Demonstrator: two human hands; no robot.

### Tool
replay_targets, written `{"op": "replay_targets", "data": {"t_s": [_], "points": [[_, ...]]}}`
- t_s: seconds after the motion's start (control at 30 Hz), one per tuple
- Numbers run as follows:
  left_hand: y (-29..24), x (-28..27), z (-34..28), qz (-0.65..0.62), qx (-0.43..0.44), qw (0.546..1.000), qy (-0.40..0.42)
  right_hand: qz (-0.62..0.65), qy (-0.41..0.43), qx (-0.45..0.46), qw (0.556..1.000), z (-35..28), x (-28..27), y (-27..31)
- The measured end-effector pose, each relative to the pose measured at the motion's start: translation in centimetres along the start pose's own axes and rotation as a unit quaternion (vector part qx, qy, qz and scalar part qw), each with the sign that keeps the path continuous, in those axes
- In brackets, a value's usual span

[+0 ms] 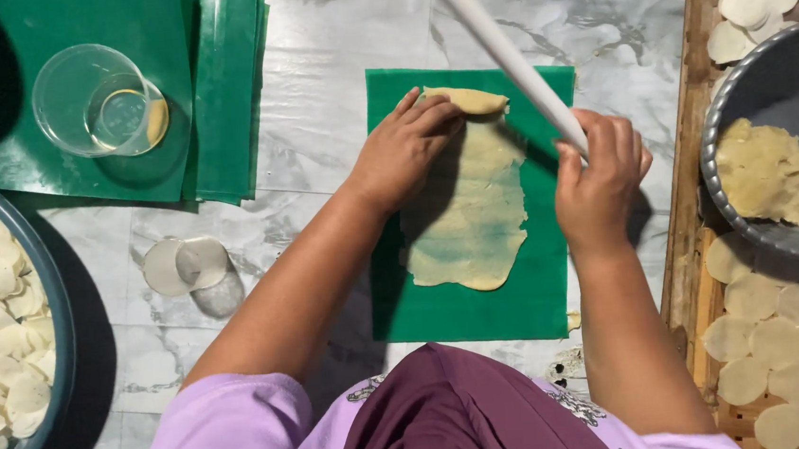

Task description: Rolling out small portions of dough into thin sheets using a small rolling pin on a green mat.

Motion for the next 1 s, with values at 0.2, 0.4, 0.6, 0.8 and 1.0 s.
{"op": "replay_targets", "data": {"t_s": [0.2,0.4,0.6,0.8,1.0], "points": [[1.1,-4.8,-2.3,-0.083,-0.182,0.969,-0.144,-0.039,0.087,-0.099,0.991,4.0,4.5,-2.3],[3.3,-3.7,0.6,0.049,-0.253,0.966,0.023,-0.047,0.169,-0.085,0.981,4.1,7.3,-2.0],[4.3,0.7,-1.7,0.110,-0.304,0.935,0.144,-0.038,0.171,-0.104,0.979,2.7,7.5,-1.2],[5.0,-1.9,0.5,0.079,-0.249,0.965,-0.022,-0.001,0.140,-0.097,0.985,4.1,8.7,-4.3],[4.1,-3.0,-0.6,0.103,-0.206,0.971,-0.060,-0.004,0.154,-0.128,0.980,3.2,7.1,-2.2]]}}
Point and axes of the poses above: each hand's wrist, its own z-axis towards the middle knuckle, its own x-axis out of the palm, y = z × x, the point moved 6 cm from there along z, towards the middle knuckle, and after that the axes turned 7 degrees about z, right-handed, at the moved point
